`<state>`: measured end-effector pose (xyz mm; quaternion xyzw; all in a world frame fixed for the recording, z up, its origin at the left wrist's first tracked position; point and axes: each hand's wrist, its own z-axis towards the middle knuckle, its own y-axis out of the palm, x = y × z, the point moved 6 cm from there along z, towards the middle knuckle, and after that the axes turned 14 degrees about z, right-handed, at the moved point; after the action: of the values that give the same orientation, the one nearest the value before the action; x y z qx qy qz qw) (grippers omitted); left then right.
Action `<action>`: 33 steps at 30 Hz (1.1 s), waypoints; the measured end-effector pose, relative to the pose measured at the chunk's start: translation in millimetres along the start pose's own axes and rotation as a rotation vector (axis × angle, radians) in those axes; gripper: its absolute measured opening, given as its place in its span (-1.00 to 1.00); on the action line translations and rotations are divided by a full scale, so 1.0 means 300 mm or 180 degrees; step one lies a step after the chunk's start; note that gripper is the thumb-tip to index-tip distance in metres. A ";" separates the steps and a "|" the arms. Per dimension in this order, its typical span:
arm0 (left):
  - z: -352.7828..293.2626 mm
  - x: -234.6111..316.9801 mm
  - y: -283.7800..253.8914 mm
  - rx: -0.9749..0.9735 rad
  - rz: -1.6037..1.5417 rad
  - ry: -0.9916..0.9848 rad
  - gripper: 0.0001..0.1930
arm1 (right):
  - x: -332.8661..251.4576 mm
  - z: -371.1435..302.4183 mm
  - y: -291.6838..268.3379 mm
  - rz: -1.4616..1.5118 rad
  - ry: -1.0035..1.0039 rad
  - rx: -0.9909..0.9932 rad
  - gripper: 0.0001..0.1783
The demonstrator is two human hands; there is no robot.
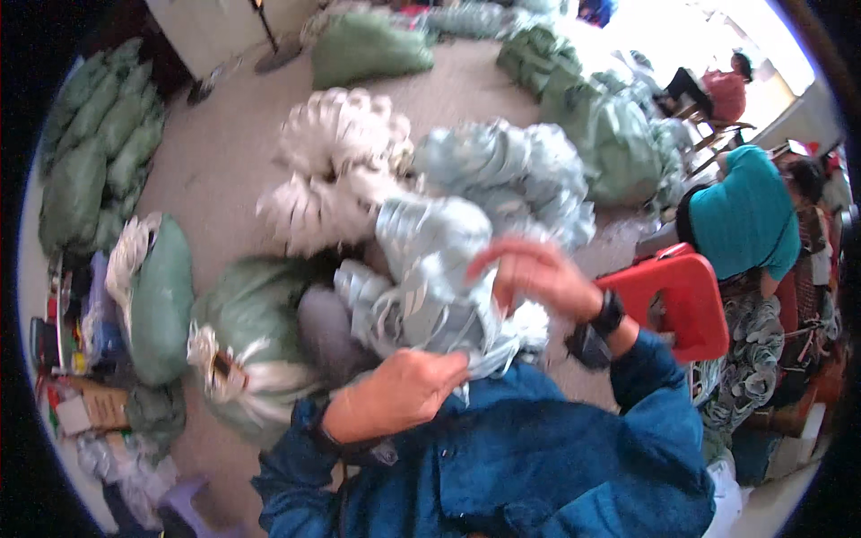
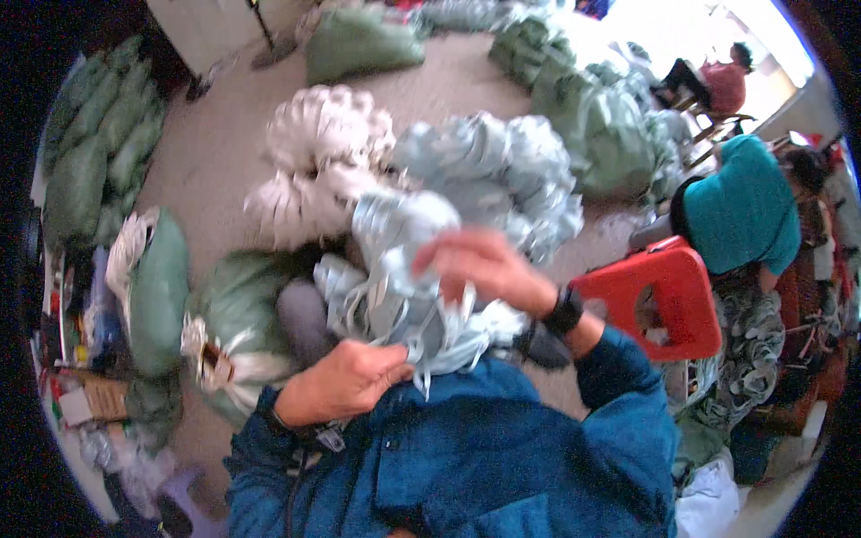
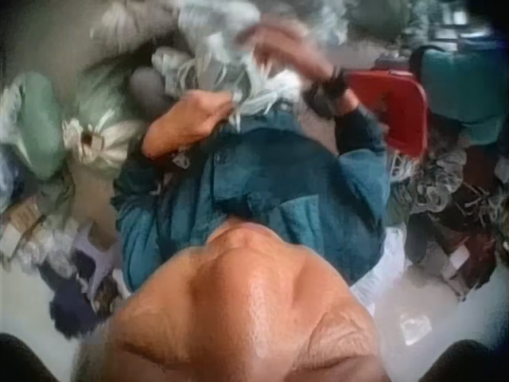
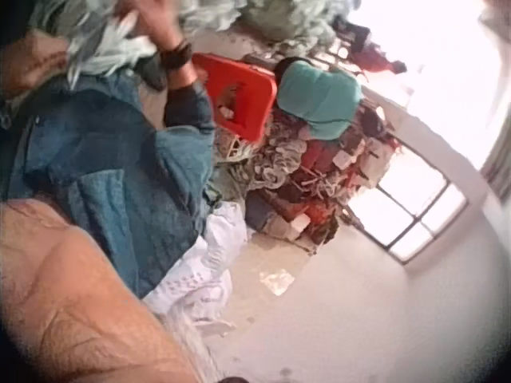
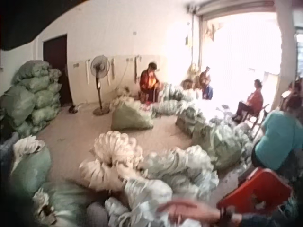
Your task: Sorting and preparing shoe upper components for manufacturing in a factory setting.
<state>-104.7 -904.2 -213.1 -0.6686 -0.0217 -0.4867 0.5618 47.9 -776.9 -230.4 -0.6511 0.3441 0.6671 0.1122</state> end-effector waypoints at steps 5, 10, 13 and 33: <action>0.073 -0.067 0.084 -0.0367 0.0896 -0.0280 -0.86 | 0.081 -0.118 0.190 -0.0521 0.0494 -0.0565 -0.33; 0.126 -0.031 0.097 -0.0363 0.0853 -0.0071 -0.84 | 0.131 -0.178 0.132 -0.0729 0.0579 -0.0637 -0.55; 0.127 -0.037 0.089 -0.0172 0.0651 -0.0047 -0.84 | 0.086 -0.210 0.084 -0.1226 0.0697 -0.0707 -0.69; 0.087 -0.075 0.117 0.0419 -0.0699 0.0042 -0.83 | 0.185 -0.075 -0.310 -0.1597 -0.0517 0.1401 -0.67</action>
<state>-80.0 -885.4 -251.2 -0.6206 -0.1229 -0.5472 0.5480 114.3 -738.6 -310.1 -0.6204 0.2988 0.5782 0.4376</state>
